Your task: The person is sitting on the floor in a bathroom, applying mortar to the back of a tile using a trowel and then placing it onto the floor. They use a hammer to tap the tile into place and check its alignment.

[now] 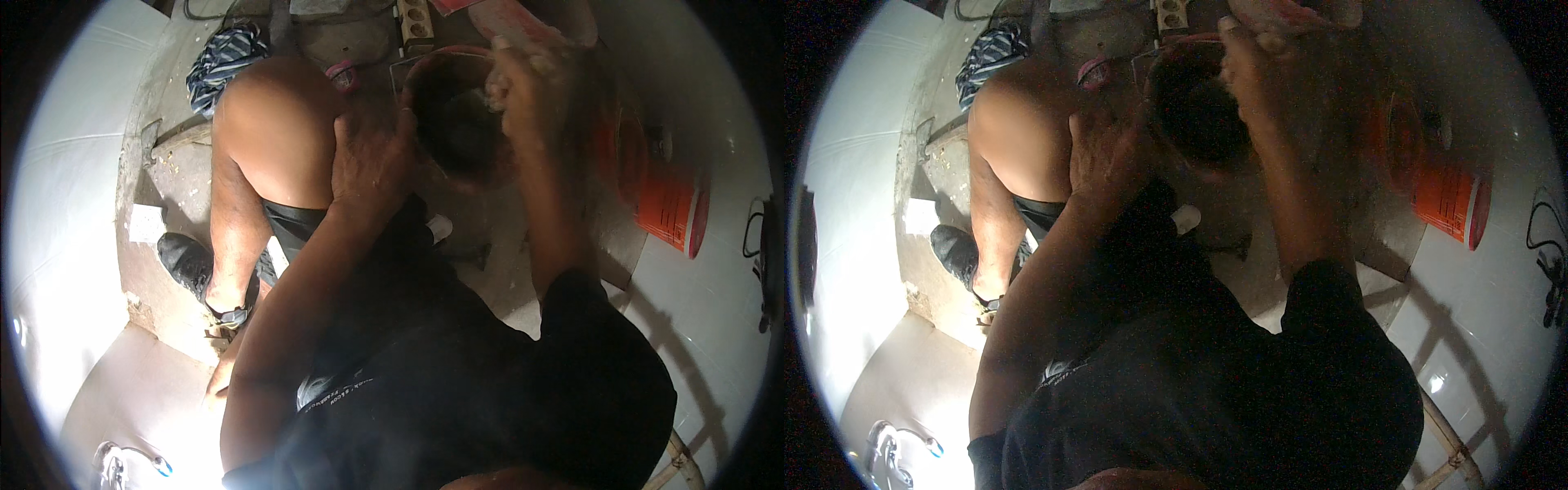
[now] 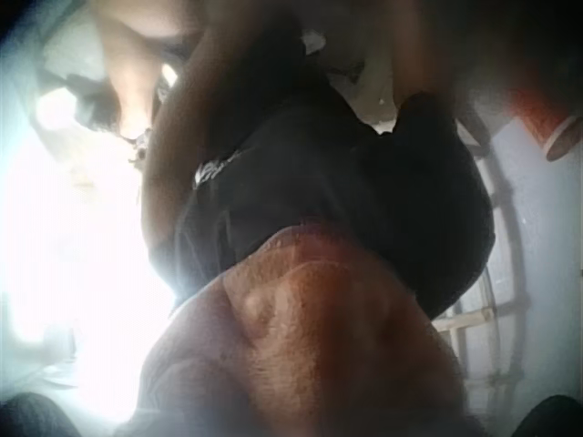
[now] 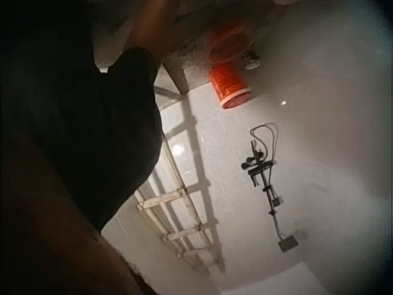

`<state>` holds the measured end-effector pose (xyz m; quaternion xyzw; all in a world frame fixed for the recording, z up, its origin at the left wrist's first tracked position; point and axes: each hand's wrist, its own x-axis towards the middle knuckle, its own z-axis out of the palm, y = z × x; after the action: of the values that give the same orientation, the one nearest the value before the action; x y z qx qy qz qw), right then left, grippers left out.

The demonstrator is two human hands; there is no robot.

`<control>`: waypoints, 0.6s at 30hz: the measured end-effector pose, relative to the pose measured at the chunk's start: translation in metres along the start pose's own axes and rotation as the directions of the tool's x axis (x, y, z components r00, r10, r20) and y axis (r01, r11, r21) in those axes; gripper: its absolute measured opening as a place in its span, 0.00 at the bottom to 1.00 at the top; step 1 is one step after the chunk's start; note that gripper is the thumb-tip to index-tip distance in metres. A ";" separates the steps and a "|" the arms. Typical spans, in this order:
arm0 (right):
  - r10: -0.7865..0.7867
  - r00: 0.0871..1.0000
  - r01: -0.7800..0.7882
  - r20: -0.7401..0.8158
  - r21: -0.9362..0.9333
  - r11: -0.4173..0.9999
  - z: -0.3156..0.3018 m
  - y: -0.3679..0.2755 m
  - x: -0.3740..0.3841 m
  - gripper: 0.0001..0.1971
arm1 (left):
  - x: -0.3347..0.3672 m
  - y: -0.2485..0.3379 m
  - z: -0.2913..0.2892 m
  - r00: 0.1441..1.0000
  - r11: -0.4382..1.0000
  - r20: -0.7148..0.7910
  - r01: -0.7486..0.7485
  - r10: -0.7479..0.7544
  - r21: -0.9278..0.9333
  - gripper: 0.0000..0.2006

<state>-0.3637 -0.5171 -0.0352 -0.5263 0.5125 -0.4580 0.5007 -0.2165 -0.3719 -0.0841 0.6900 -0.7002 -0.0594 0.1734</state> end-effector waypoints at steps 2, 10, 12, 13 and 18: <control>-0.180 0.984 0.175 0.017 0.155 0.972 -0.006 0.003 0.004 0.16 | 0.009 -0.003 -0.001 0.998 1.000 0.055 0.019 -0.020 0.008 0.35; -0.039 0.997 0.063 0.070 -0.382 0.922 0.003 -0.004 -0.021 0.15 | -0.002 -0.006 0.005 0.997 0.999 0.076 0.034 -0.031 -0.030 0.38; 0.064 0.996 -0.019 0.064 -0.540 0.842 0.002 -0.005 -0.012 0.16 | 0.008 -0.005 -0.001 0.995 0.996 0.082 0.056 -0.050 -0.071 0.44; -0.004 0.998 0.029 0.060 -0.420 0.907 -0.004 -0.007 -0.014 0.16 | 0.008 -0.004 0.003 1.000 0.998 0.013 0.027 -0.027 -0.056 0.40; -0.001 0.992 0.074 0.129 -0.561 0.825 0.003 -0.014 -0.029 0.14 | 0.008 -0.004 0.002 0.996 0.998 0.087 0.028 -0.023 -0.054 0.33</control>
<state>-0.3610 -0.4885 -0.0210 -0.6878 0.5827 -0.2627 0.3441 -0.2127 -0.3799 -0.0858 0.6905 -0.6964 -0.1105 0.1612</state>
